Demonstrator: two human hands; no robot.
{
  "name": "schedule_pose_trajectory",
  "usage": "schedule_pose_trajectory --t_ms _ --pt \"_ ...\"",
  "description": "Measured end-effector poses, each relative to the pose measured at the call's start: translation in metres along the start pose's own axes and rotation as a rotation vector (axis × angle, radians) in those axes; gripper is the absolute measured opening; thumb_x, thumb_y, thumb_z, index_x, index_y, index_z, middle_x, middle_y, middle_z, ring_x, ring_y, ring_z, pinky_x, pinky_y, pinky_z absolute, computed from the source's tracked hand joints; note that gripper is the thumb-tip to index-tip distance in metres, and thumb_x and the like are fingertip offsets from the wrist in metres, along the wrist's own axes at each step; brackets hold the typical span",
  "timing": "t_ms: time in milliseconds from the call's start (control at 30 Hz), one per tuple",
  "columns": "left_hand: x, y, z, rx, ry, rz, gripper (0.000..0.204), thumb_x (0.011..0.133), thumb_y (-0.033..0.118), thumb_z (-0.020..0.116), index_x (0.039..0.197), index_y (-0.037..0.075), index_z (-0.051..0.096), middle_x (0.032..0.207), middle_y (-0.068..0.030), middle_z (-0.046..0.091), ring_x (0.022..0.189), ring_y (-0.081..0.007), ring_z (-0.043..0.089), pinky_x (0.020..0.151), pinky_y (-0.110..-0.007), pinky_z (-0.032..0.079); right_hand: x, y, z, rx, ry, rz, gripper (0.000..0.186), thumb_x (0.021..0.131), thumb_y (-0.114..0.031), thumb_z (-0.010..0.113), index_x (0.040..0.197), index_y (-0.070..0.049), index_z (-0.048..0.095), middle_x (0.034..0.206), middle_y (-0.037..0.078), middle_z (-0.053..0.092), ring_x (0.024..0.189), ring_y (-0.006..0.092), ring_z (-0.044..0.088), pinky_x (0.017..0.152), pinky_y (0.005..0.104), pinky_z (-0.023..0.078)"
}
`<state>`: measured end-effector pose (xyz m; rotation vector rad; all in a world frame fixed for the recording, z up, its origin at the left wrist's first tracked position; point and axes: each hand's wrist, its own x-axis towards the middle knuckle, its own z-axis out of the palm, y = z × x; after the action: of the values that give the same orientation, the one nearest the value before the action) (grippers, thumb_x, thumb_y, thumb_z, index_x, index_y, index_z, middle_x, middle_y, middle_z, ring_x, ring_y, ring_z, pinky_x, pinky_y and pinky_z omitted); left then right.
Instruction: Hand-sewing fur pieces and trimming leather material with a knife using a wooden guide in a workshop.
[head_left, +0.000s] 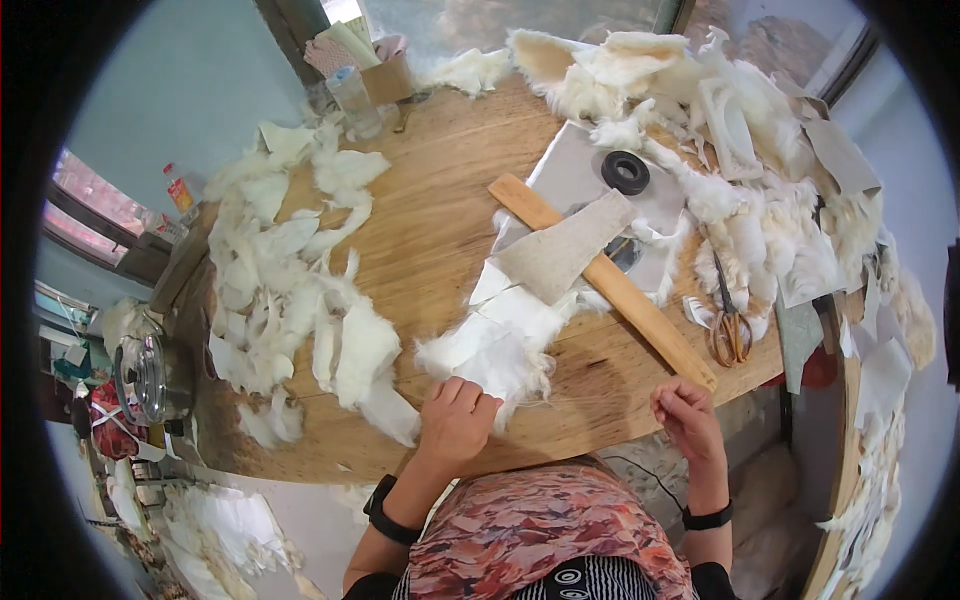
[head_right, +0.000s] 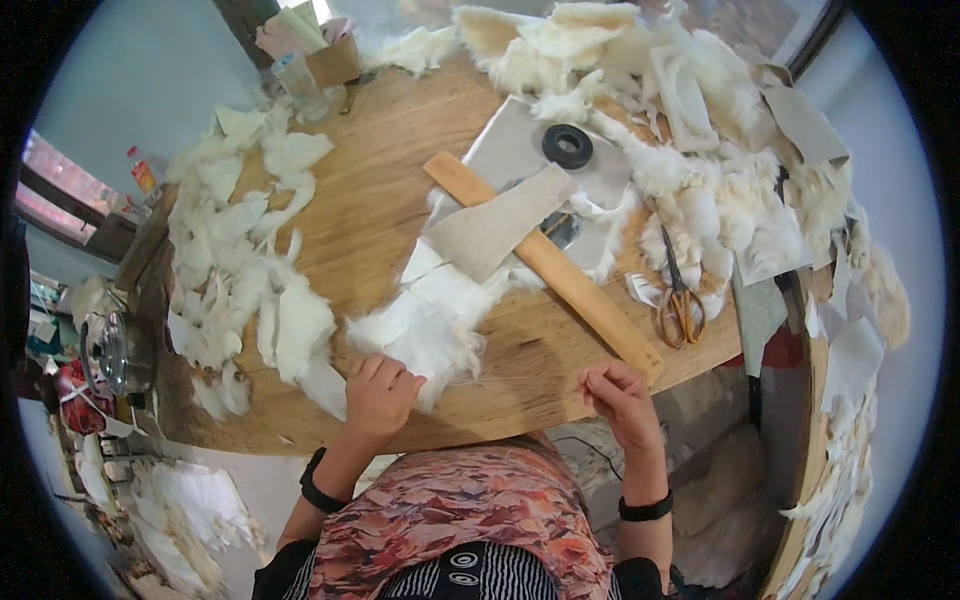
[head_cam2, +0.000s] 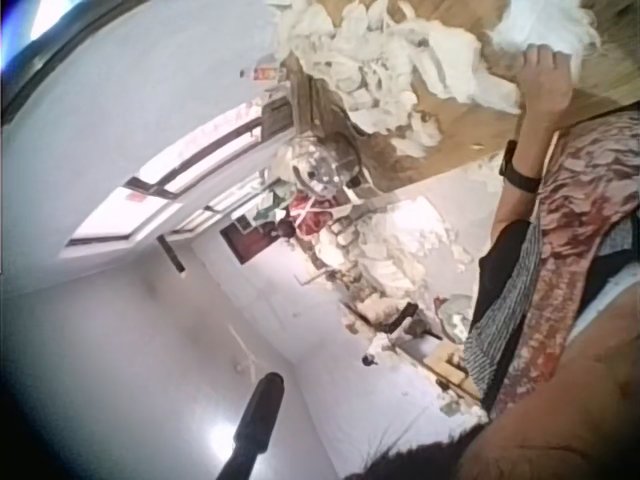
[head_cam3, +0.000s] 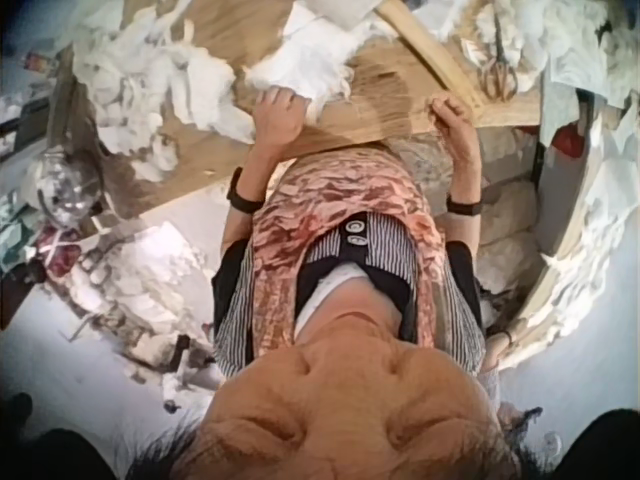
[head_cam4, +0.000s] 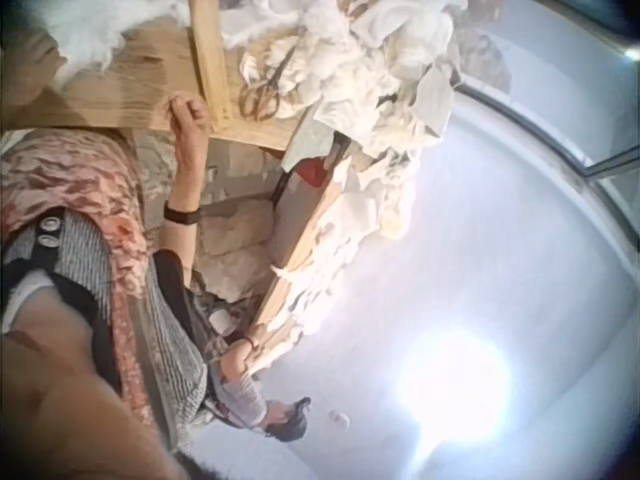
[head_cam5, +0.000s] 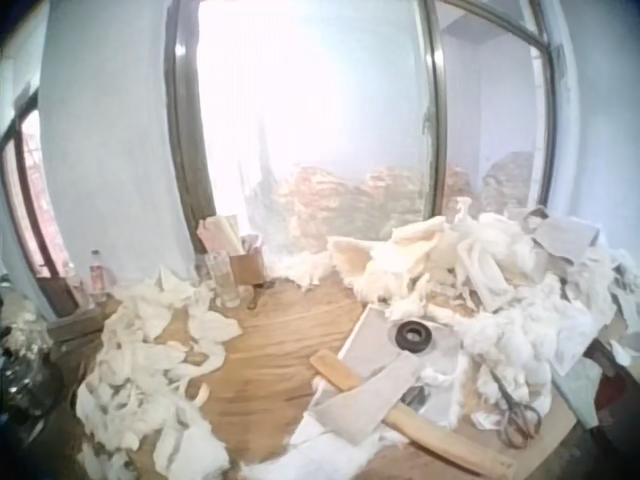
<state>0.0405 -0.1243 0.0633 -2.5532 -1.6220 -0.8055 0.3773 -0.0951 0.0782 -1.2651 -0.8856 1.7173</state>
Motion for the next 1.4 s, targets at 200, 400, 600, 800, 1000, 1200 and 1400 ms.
schedule_pose_trajectory --t_ms 200,400,600,800,1000,1200,1400 --pt "-0.001 -0.010 -0.003 -0.023 -0.004 0.045 0.015 0.075 0.015 0.071 0.072 0.008 0.058 0.077 -0.0056 0.054 0.078 -0.0251 0.053 0.072 -0.038 0.042 0.029 -0.003 0.051 0.186 0.246 -0.254 0.007 0.094 -0.014 0.063 0.094 -0.007 0.061 0.080 0.003 0.062 0.059 0.0033 0.049 0.049 0.0154 0.032" --pt "-0.006 -0.035 0.001 -0.003 -0.076 0.073 0.012 0.076 0.015 0.069 0.073 0.009 0.059 0.075 -0.0054 0.051 0.079 -0.0248 0.053 0.072 -0.039 0.042 0.027 0.010 0.081 0.800 -0.162 -0.038 0.013 0.098 -0.027 0.059 0.098 -0.014 0.057 0.064 -0.005 0.054 0.046 0.0031 0.041 0.039 0.0167 0.031" --pt "-0.008 -0.097 -0.044 0.257 -0.034 -0.061 0.012 0.073 0.014 0.070 0.075 0.007 0.059 0.080 -0.0062 0.055 0.083 -0.0264 0.055 0.073 -0.040 0.044 -0.020 0.011 -0.104 0.624 0.715 -0.308 0.009 0.098 -0.018 0.057 0.094 -0.010 0.054 0.067 -0.008 0.043 0.050 0.0009 0.036 0.040 0.0176 0.027" --pt "0.014 -0.077 -0.021 0.160 0.029 -0.102 0.021 0.079 0.010 0.064 0.098 0.000 0.064 0.108 -0.0114 0.063 0.102 -0.0326 0.058 0.085 -0.045 0.049 0.013 -0.003 -0.006 -0.085 0.623 -0.414 0.018 0.097 -0.014 0.058 0.111 -0.005 0.062 0.091 -0.003 0.058 0.074 0.0019 0.050 0.061 0.0158 0.041" --pt "0.033 -0.032 0.017 0.038 -0.261 0.043 0.037 0.085 0.009 0.056 0.121 -0.001 0.057 0.133 -0.0198 0.051 0.126 -0.0361 0.049 0.105 -0.046 0.041 0.073 0.032 0.120 -0.763 0.068 -0.451 0.010 0.085 -0.007 0.067 0.094 -0.006 0.070 0.087 0.005 0.066 0.077 0.0162 0.060 0.068 0.0281 0.048" --pt "0.022 -0.032 0.030 -0.012 -0.403 -0.026 0.041 0.089 0.009 0.051 0.129 0.002 0.053 0.140 -0.0228 0.044 0.133 -0.0378 0.041 0.111 -0.050 0.034 0.095 0.051 0.131 -1.010 0.075 -0.539 0.012 0.080 -0.009 0.066 0.091 -0.006 0.070 0.083 0.015 0.066 0.077 0.0333 0.064 0.068 0.0402 0.051" --pt "0.018 -0.033 0.036 -0.105 -0.376 -0.077 0.042 0.088 0.009 0.051 0.130 0.005 0.054 0.140 -0.0192 0.045 0.133 -0.0359 0.041 0.112 -0.052 0.031 0.096 0.062 0.127 -0.868 0.115 -0.461 0.010 0.079 -0.010 0.065 0.088 -0.008 0.069 0.080 0.016 0.064 0.078 0.0364 0.064 0.066 0.0445 0.050"
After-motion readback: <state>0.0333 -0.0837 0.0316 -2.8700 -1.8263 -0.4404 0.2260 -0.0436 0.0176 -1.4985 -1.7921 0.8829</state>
